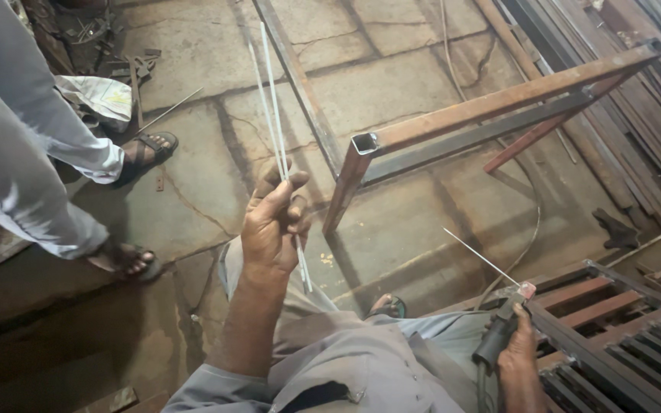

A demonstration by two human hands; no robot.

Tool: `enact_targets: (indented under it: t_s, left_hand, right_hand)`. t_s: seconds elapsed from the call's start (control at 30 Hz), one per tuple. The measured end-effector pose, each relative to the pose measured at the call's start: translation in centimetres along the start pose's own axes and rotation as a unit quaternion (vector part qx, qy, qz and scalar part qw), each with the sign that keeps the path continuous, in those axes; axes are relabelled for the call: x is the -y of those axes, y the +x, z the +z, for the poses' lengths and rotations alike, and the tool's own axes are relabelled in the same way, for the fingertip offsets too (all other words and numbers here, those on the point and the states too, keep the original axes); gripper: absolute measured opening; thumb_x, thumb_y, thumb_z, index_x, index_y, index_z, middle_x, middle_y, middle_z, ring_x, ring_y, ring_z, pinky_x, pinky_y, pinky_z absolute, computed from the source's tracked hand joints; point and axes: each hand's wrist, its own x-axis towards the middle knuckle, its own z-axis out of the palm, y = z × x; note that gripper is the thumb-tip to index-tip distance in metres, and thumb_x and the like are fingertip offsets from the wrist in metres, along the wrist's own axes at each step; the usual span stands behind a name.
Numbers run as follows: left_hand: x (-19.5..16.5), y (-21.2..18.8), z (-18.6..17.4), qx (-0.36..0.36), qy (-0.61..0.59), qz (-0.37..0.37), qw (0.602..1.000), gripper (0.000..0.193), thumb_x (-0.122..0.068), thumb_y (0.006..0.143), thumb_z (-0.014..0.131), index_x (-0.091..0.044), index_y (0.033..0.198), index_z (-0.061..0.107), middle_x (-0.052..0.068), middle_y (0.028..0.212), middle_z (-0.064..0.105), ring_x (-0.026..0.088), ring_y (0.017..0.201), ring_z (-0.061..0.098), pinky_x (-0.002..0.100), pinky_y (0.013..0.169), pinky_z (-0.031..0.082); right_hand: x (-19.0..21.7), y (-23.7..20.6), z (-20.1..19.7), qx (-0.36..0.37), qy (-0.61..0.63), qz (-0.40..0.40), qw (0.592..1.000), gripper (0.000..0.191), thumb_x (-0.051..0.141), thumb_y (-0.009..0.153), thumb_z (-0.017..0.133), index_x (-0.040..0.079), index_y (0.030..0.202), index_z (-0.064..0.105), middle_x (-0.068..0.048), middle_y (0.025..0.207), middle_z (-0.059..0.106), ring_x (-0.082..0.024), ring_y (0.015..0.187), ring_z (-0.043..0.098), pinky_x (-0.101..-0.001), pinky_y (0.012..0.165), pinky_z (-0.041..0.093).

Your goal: The person carries a welding electrode holder and welding rods across a metal fabrication workshop, walks along stacks of steel bars, and positions at a metal frame. The person lifts a dark welding shield plate and strikes an arc, welding the frame joint with visible sparks.

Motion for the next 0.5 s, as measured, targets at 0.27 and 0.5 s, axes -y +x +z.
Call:
enact_targets:
  t_s: [0.27,0.5]
  left_hand:
    - [0.02,0.14,-0.65,-0.014,0.011,-0.014,1.0,0.027,-0.005,0.103,0.056,-0.005,0.129,0.061,0.015,0.113,0.069,0.012,0.071,0.062,0.022,0.05,0.043]
    - [0.05,0.52,-0.83,-0.057,0.033,-0.016,0.998,0.031,-0.006,0.098,0.056,-0.004,0.128,0.06,0.016,0.111,0.07,0.012,0.068,0.061,0.023,0.048,0.042]
  right_hand:
    - [-0.75,0.25,-0.52,-0.006,-0.001,-0.009,1.0,0.043,0.049,0.086,0.073,0.014,0.111,0.066,-0.007,0.081,0.066,-0.026,0.064,0.065,-0.0429,0.057,0.053]
    - [-0.69,0.17,-0.45,0.0,-0.007,0.004,1.0,0.045,0.05,0.087,0.071,0.014,0.113,0.066,-0.007,0.083,0.067,-0.027,0.065,0.065,-0.044,0.057,0.053]
